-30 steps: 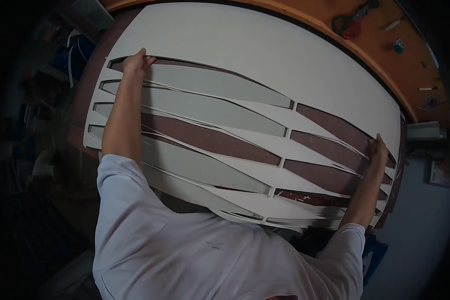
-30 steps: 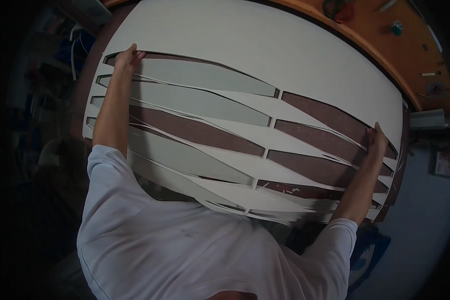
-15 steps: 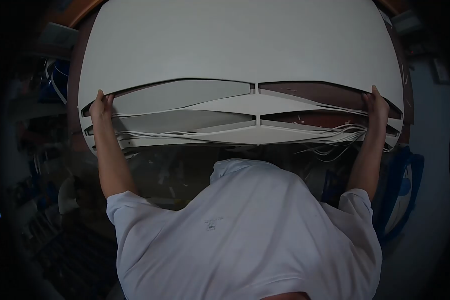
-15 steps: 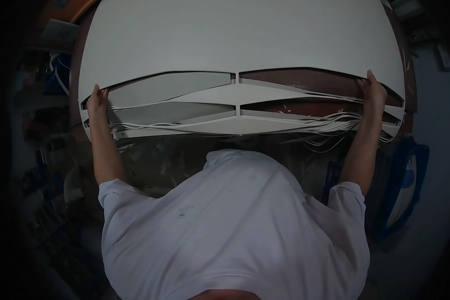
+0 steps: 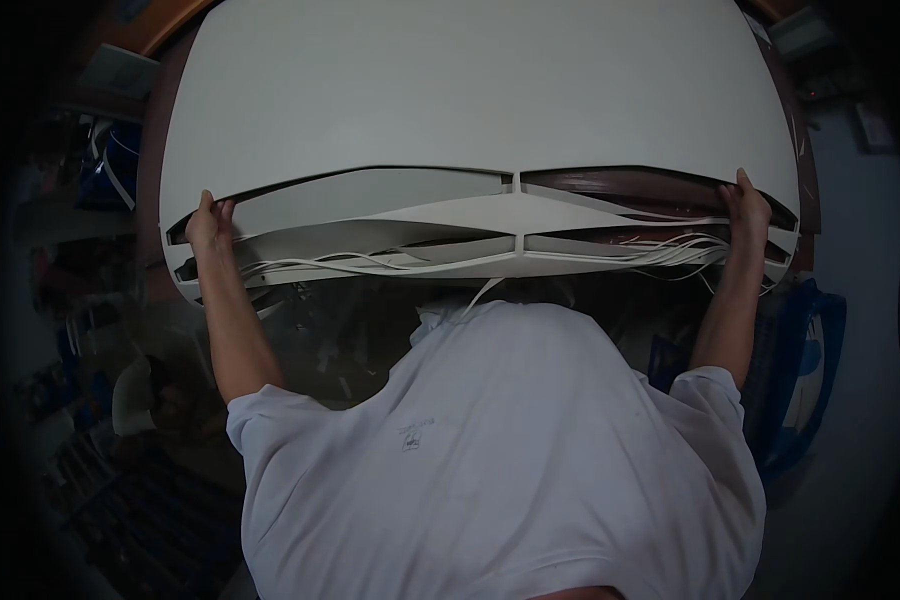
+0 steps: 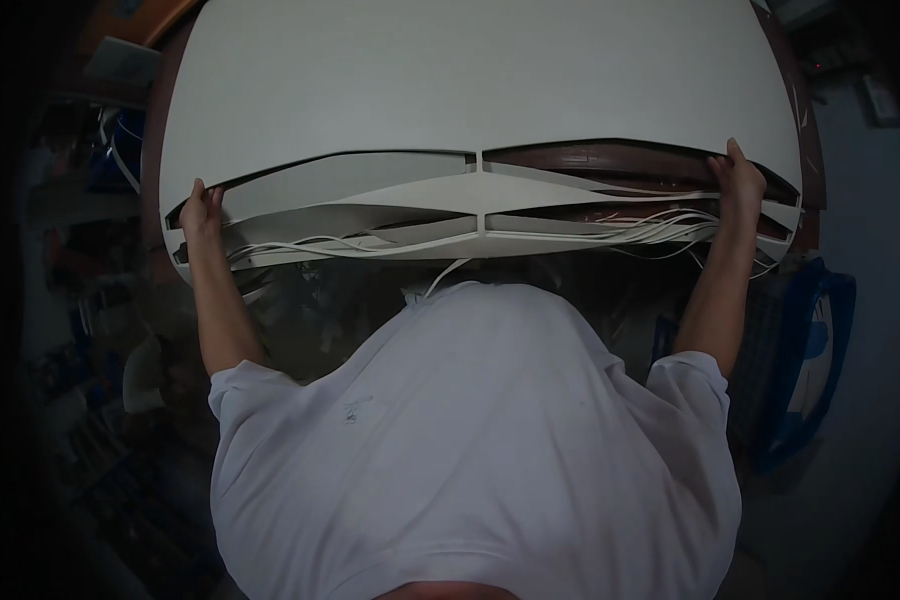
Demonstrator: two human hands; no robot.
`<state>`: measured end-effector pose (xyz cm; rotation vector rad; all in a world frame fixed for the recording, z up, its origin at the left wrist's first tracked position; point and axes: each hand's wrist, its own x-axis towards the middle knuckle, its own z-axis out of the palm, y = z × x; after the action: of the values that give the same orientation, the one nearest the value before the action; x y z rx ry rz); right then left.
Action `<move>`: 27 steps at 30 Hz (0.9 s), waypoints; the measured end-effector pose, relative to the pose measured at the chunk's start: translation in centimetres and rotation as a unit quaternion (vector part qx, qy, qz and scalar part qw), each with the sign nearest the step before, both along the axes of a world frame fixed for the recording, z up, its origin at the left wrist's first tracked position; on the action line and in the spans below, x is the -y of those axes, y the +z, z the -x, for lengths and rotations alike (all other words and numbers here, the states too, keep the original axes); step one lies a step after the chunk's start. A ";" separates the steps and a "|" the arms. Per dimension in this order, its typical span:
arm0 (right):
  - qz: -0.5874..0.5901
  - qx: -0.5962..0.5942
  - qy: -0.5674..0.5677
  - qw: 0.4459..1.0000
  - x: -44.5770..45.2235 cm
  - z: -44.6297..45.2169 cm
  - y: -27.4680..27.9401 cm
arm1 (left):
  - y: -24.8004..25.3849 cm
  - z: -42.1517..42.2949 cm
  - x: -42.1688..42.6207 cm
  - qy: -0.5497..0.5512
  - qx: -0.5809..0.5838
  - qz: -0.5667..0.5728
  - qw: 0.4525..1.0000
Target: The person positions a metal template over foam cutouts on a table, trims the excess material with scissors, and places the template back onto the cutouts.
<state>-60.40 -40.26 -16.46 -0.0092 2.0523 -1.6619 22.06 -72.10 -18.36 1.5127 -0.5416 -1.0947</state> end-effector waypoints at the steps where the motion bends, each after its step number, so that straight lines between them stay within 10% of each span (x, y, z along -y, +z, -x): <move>1: -0.007 0.001 -0.008 1.000 0.1 -0.3 0.1 | 0.6 0.4 -0.7 0.006 -0.003 -0.011 1.000; 27: 0.034 -0.004 0.003 0.999 0.8 -2.8 2.3 | -3.6 -4.9 3.8 -0.055 -0.050 -0.016 0.997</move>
<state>-57.64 -41.08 -14.20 -0.0452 1.9985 -1.7300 26.95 -75.86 -22.01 1.4612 -0.5458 -1.2629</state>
